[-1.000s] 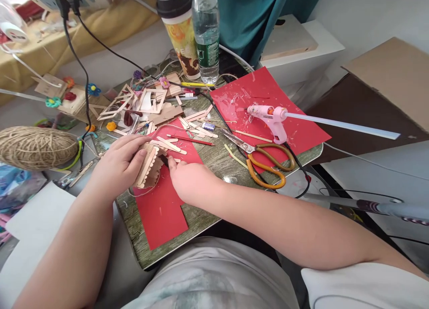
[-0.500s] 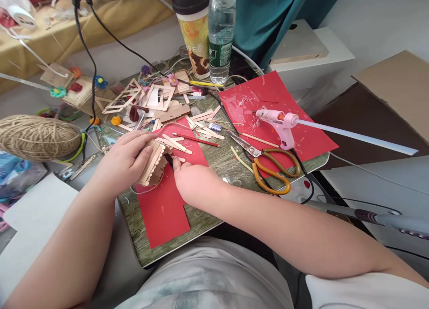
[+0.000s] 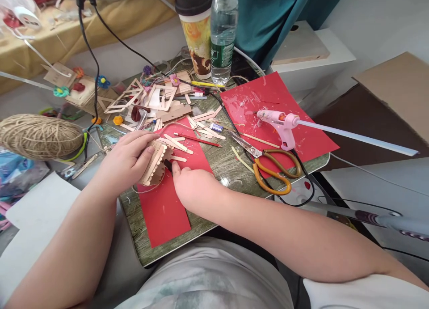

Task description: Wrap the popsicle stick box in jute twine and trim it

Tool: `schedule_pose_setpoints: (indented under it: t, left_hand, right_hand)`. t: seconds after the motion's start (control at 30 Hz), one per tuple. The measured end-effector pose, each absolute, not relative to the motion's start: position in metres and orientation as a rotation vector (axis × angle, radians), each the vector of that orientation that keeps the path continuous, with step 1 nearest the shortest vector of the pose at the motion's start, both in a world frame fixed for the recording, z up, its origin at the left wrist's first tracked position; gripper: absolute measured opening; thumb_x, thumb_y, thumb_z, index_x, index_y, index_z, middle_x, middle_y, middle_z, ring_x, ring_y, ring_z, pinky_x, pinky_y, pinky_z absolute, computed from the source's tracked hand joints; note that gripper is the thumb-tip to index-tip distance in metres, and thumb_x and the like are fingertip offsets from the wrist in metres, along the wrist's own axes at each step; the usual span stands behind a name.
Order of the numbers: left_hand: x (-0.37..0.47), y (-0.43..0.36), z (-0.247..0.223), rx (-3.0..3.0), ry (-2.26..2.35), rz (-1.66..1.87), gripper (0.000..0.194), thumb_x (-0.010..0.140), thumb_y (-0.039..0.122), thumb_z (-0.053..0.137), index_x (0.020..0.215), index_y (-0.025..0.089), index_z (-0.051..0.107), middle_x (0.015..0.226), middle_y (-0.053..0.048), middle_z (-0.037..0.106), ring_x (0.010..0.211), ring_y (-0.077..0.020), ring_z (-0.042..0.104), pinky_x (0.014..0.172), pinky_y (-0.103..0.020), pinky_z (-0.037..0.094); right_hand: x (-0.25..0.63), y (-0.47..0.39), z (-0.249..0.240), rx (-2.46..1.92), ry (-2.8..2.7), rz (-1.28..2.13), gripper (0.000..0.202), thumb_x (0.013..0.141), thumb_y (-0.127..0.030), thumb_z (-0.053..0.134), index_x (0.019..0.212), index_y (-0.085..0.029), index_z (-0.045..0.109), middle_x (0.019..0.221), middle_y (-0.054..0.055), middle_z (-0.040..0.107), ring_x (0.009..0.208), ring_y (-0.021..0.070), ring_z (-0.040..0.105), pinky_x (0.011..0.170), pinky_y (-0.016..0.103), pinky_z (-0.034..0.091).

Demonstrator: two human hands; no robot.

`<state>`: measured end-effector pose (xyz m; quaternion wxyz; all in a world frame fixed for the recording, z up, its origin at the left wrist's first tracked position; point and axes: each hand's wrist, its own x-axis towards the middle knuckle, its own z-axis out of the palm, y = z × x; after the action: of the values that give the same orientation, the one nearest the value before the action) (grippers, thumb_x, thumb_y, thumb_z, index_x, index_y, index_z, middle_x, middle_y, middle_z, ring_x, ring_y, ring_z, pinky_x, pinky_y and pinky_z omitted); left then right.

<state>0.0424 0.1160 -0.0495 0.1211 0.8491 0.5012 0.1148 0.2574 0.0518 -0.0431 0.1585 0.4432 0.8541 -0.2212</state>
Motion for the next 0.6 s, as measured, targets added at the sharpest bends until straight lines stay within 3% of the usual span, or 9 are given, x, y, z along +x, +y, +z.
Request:
schedule_pose_setpoints:
  t: [0.23,0.6]
  left_hand:
    - [0.042,0.116,-0.051,2.489,1.476,0.335,0.046,0.111,0.039,0.036,0.141,0.019,0.064,0.144,-0.012,0.066,0.141,-0.0291,0.056,0.124,-0.048,0.041]
    - [0.043,0.115,-0.048,2.487,1.473,0.358,0.046,0.110,0.037,0.037,0.141,0.016,0.065,0.146,-0.014,0.066,0.141,-0.0301,0.056,0.124,-0.048,0.041]
  right_hand:
    - [0.261,0.052,-0.054,1.224,2.532,-0.543,0.068,0.106,-0.022,0.041,0.167,0.004,0.024,0.129,0.033,0.070,0.090,0.0341,0.076,0.072,0.041,0.061]
    - [0.259,0.029,-0.074,1.313,2.626,-0.564,0.066,0.106,-0.027,0.050,0.165,-0.002,0.033,0.121,0.028,0.076,0.084,0.0325,0.077,0.063,0.038,0.057]
